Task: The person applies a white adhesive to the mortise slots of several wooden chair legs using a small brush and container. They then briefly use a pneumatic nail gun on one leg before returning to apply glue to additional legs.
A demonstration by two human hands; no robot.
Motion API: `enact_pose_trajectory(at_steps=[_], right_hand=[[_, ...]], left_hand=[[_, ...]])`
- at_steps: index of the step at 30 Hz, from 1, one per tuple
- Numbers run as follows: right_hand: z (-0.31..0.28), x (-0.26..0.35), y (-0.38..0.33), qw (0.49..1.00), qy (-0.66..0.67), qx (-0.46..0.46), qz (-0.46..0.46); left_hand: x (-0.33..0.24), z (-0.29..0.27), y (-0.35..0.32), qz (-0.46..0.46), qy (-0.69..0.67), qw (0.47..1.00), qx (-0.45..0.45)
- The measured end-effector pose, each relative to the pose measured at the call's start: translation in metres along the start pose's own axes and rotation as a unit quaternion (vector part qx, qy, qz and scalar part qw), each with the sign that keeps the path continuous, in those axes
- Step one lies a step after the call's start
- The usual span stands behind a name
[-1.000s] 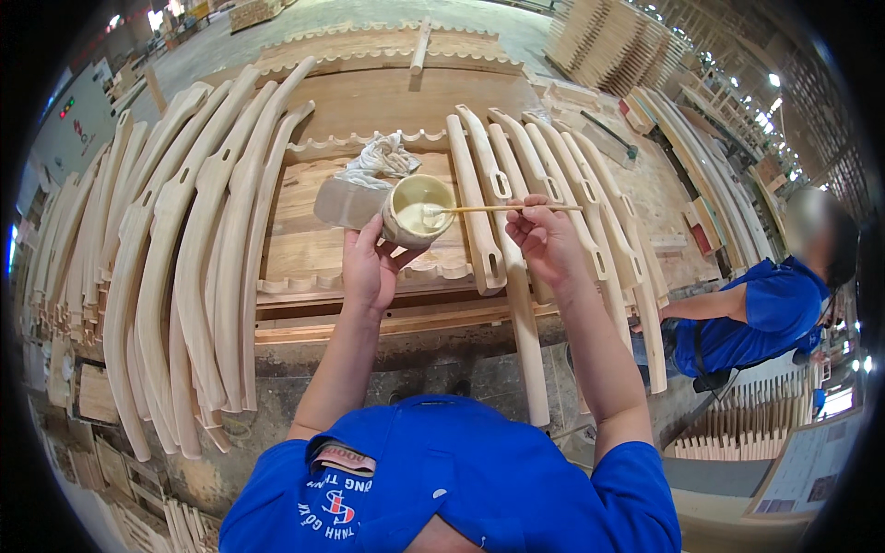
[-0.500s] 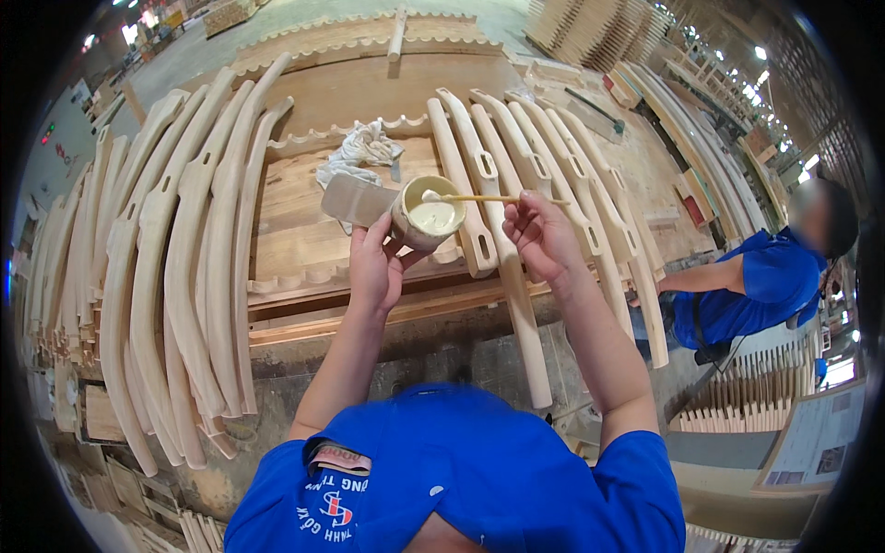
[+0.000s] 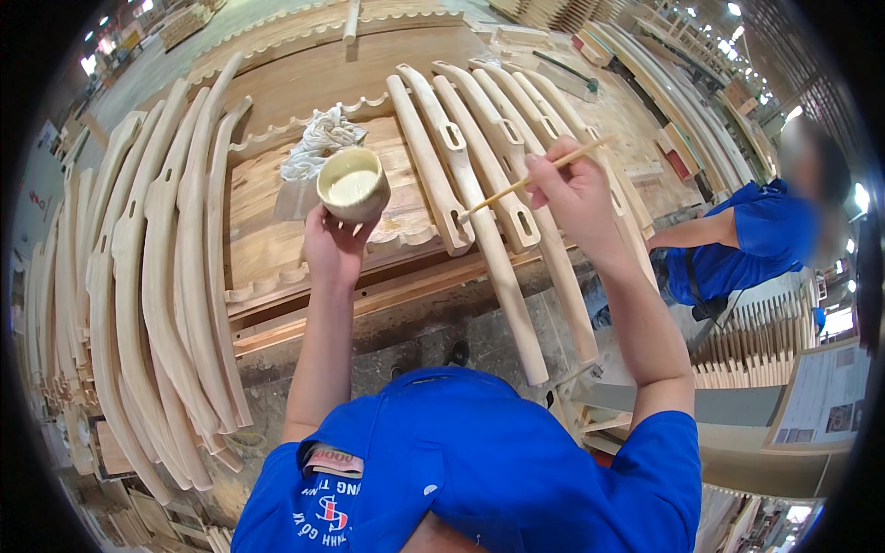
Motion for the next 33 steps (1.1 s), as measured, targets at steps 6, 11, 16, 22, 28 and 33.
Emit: enact_pose_trajectory(at_steps=[6, 11, 16, 22, 28, 33], right_hand=[[0.017, -0.006, 0.003, 0.99, -0.119, 0.069, -0.017], [0.05, 0.011, 0.002, 0.96, -0.211, 0.164, -0.088], [0.049, 0.013, 0.011, 0.954, -0.199, 0.193, -0.115], [0.058, 0.008, 0.013, 0.954, -0.164, 0.243, -0.067], [0.057, 0.007, 0.021, 0.953, -0.17, 0.223, -0.113], [0.055, 0.01, 0.015, 0.935, -0.141, 0.325, -0.004]], left_hand=[[0.029, 0.052, 0.049, -0.012, -0.08, 0.996, 0.037], [0.068, 0.066, 0.079, -0.069, -0.108, 0.989, 0.076], [0.085, 0.066, 0.086, -0.066, -0.061, 0.993, 0.071], [0.083, 0.062, 0.085, -0.058, -0.059, 0.995, 0.063], [0.085, 0.063, 0.085, -0.056, -0.065, 0.994, 0.07], [0.08, 0.057, 0.085, -0.042, -0.05, 0.996, 0.068]])
Point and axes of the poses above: each hand's wrist, its own y-axis towards the middle knuckle, its own z-axis out of the palm, x = y × z, the point moved 5 cm from there along y, towards the middle knuckle, and after that the axes turned 3 degrees about -z, right-handed, at the moved point
